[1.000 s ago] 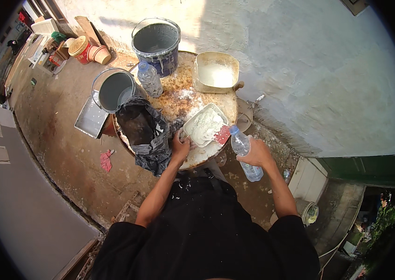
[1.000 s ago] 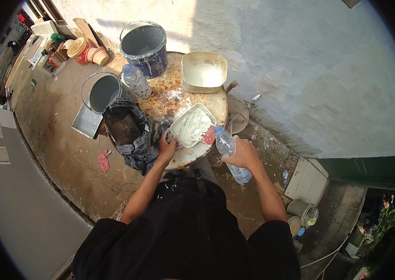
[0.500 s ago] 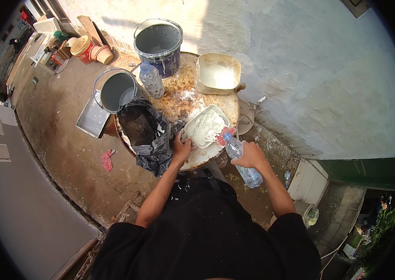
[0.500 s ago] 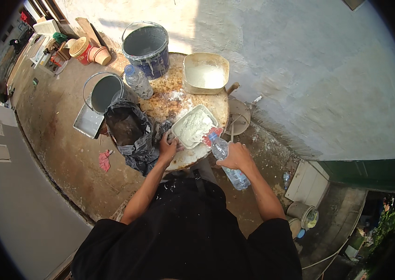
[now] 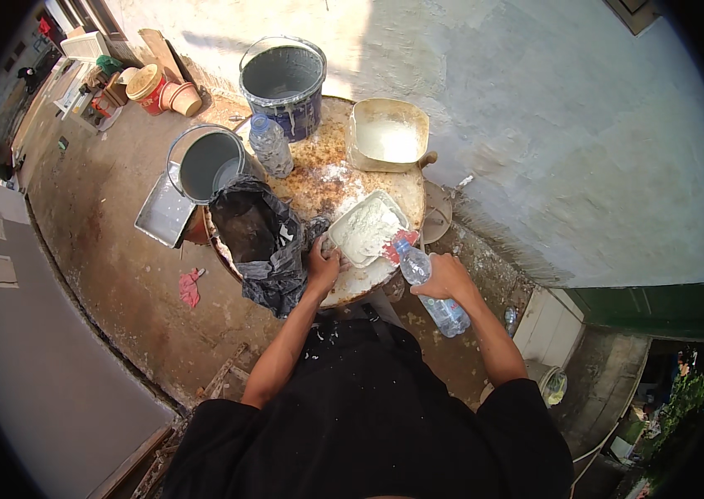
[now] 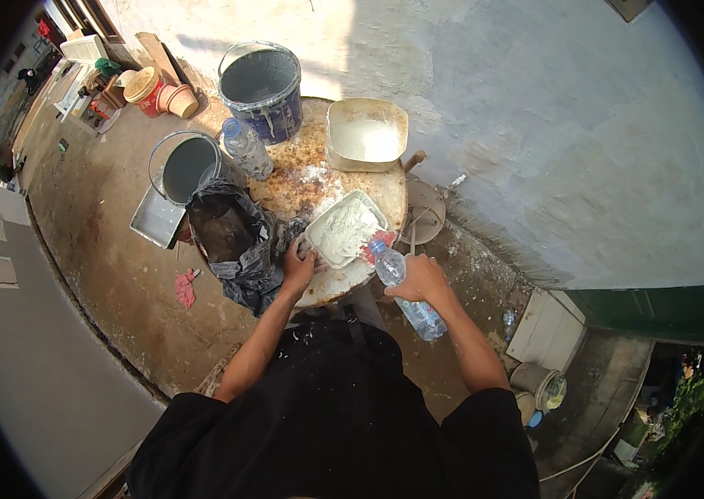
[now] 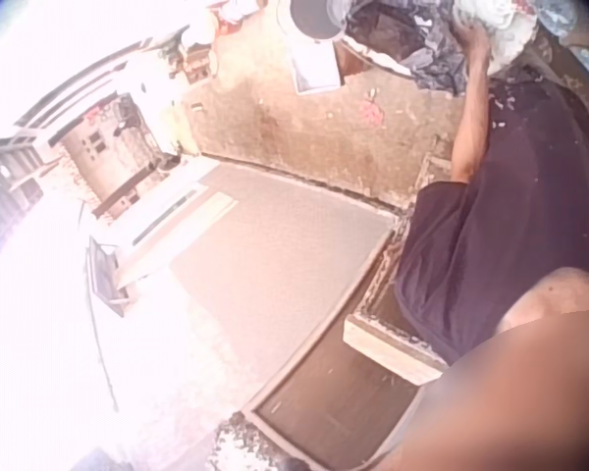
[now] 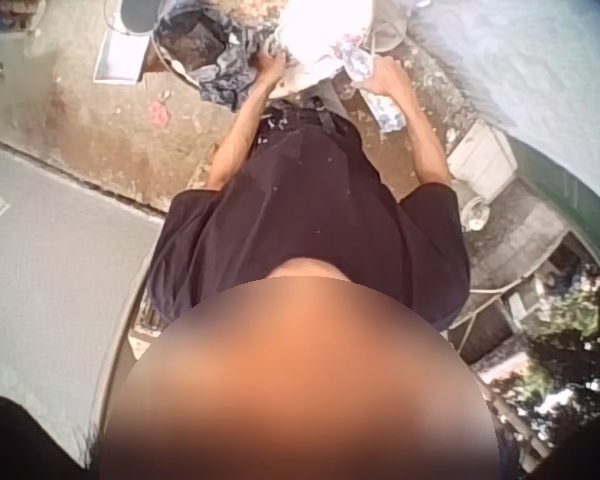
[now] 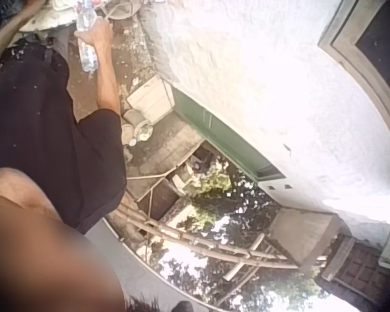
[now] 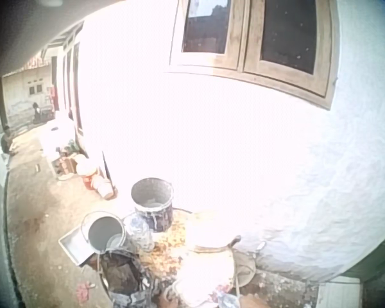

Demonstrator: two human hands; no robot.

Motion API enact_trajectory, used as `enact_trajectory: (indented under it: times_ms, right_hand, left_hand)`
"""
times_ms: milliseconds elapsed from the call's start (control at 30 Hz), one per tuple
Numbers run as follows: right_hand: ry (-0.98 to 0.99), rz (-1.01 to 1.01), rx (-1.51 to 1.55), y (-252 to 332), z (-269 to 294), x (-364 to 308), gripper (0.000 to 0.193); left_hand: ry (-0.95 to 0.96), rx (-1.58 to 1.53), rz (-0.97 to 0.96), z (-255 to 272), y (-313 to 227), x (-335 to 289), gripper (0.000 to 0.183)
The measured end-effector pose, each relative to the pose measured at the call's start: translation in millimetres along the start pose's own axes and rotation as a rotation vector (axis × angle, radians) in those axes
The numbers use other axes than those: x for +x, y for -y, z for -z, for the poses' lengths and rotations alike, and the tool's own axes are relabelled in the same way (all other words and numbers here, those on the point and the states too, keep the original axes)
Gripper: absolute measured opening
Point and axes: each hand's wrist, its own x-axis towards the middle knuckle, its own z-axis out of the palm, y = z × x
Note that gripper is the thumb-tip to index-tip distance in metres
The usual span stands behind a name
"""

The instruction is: The person applies spackle to a hole in an exterior wall using a putty knife.

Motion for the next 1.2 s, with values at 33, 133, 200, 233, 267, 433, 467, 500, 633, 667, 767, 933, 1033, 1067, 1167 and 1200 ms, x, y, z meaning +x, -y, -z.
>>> enact_trajectory:
  times_ms: [33,133,200,233,267,433,467,500,633,667,767,933,1033,1067,1167,1200]
  right_hand:
    - [0.001,0.011,0.008,-0.1,0.7,0.2,0.063]
    - [-0.011,0.016,0.018,-1.1,0.6,1.6,0.062]
    - [-0.055,0.022,0.026,-4.9,-4.1,3.5,0.063]
    - [-0.097,0.027,0.035,-6.4,-5.6,4.3,0.064]
    - [-0.099,0.027,0.034,-6.4,-5.2,5.2,0.064]
    - [-0.101,0.075,0.173,6.8,21.7,3.0,0.058]
    - [-0.103,0.076,0.173,10.0,27.8,2.6,0.058]
    - [-0.171,0.101,0.223,13.0,33.2,2.8,0.059]
    - [-0.381,0.172,0.387,31.3,64.7,10.1,0.060]
    - [-0.381,0.175,0.387,37.5,71.9,14.9,0.060]
    - [-0.649,0.363,0.531,64.1,96.4,33.4,0.059]
    - [-0.759,0.539,0.614,118.0,94.8,102.4,0.058]
    - [-0.766,0.565,0.651,135.8,71.2,142.5,0.059]
    - [-0.757,0.569,0.665,143.0,62.7,154.0,0.059]
    - [-0.725,0.523,0.724,156.1,44.4,170.3,0.060]
    - [-0.720,0.528,0.723,157.8,38.7,173.5,0.060]
  left_hand:
    - [0.005,0.007,-0.001,0.2,-0.1,0.1,0.048]
    - [0.005,0.013,0.002,0.9,1.1,0.6,0.048]
    - [0.000,0.007,0.004,-0.4,0.6,0.4,0.048]
    - [-0.004,0.001,0.007,-1.1,0.2,0.3,0.048]
    - [-0.004,0.001,0.005,0.0,2.2,1.3,0.048]
    - [-0.003,0.021,-0.008,2.0,5.9,3.5,0.049]
    - [-0.003,0.021,-0.010,2.0,6.1,3.7,0.049]
    - [-0.003,0.024,-0.013,2.0,6.2,4.0,0.048]
    - [-0.005,0.025,-0.024,4.1,7.1,3.8,0.047]
    - [-0.007,0.025,-0.026,4.9,7.6,3.6,0.047]
    - [-0.011,0.027,-0.028,2.7,6.8,5.2,0.046]
    - [0.002,0.011,-0.043,3.4,10.3,6.6,0.045]
    - [0.024,-0.018,-0.036,-0.2,7.8,3.3,0.045]
    - [0.005,-0.006,-0.027,1.4,8.2,3.8,0.045]
    - [-0.002,0.000,0.008,1.3,6.1,1.9,0.046]
    - [0.013,0.000,-0.019,1.7,6.5,2.1,0.045]
